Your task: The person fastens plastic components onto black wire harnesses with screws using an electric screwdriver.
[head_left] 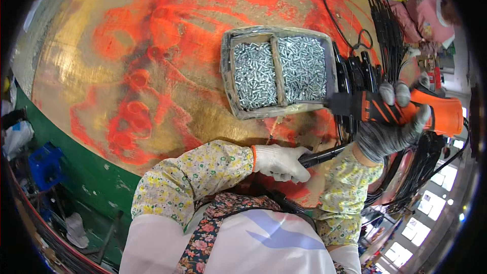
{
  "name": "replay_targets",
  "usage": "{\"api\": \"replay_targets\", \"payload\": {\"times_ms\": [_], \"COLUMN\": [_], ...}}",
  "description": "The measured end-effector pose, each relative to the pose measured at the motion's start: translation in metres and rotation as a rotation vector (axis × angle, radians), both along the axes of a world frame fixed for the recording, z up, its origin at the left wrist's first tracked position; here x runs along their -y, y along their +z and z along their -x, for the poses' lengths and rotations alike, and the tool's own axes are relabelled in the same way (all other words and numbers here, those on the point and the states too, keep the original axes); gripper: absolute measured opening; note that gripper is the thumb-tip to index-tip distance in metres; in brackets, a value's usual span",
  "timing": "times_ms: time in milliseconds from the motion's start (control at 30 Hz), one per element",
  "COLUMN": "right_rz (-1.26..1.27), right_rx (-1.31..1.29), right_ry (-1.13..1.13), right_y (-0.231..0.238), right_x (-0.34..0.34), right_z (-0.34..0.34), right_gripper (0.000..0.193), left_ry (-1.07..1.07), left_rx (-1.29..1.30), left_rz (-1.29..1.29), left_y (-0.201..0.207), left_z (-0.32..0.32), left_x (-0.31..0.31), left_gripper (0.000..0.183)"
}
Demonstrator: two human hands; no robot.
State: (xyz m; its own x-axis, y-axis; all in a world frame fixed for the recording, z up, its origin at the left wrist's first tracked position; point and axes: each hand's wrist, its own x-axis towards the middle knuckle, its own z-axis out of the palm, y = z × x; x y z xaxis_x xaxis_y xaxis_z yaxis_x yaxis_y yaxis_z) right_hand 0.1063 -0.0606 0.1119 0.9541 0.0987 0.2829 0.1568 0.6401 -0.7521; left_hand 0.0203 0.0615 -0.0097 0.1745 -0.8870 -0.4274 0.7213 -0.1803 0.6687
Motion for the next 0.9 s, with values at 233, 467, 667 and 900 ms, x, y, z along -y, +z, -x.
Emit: {"api": "replay_targets", "payload": {"times_ms": [233,467,667,900], "right_rz": [0.352,0.230,0.294,0.083], "right_rx": [0.171,0.043,0.069,0.055], "right_ry": [-0.018,-0.031,-0.049,-0.048], "right_y": [-0.033,-0.048,-0.056,-0.035], "right_x": [-0.067,-0.065,-0.060,-0.041], "right_z": [-0.026,-0.033,-0.036,-0.022], "right_gripper": [0.042,0.022,0.012,0.050], "left_ry": [0.027,0.006,0.006,0.055], "left_rx": [0.043,0.069,0.089,-0.014], "left_rz": [0.038,0.027,0.029,0.098], "left_y": [-0.011,-0.010,-0.012,-0.015], "left_z": [0.004,0.000,0.000,0.005], "left_x": [0.007,0.002,0.003,0.007], "left_gripper": [0.059,0.063,0.085,0.078]}}
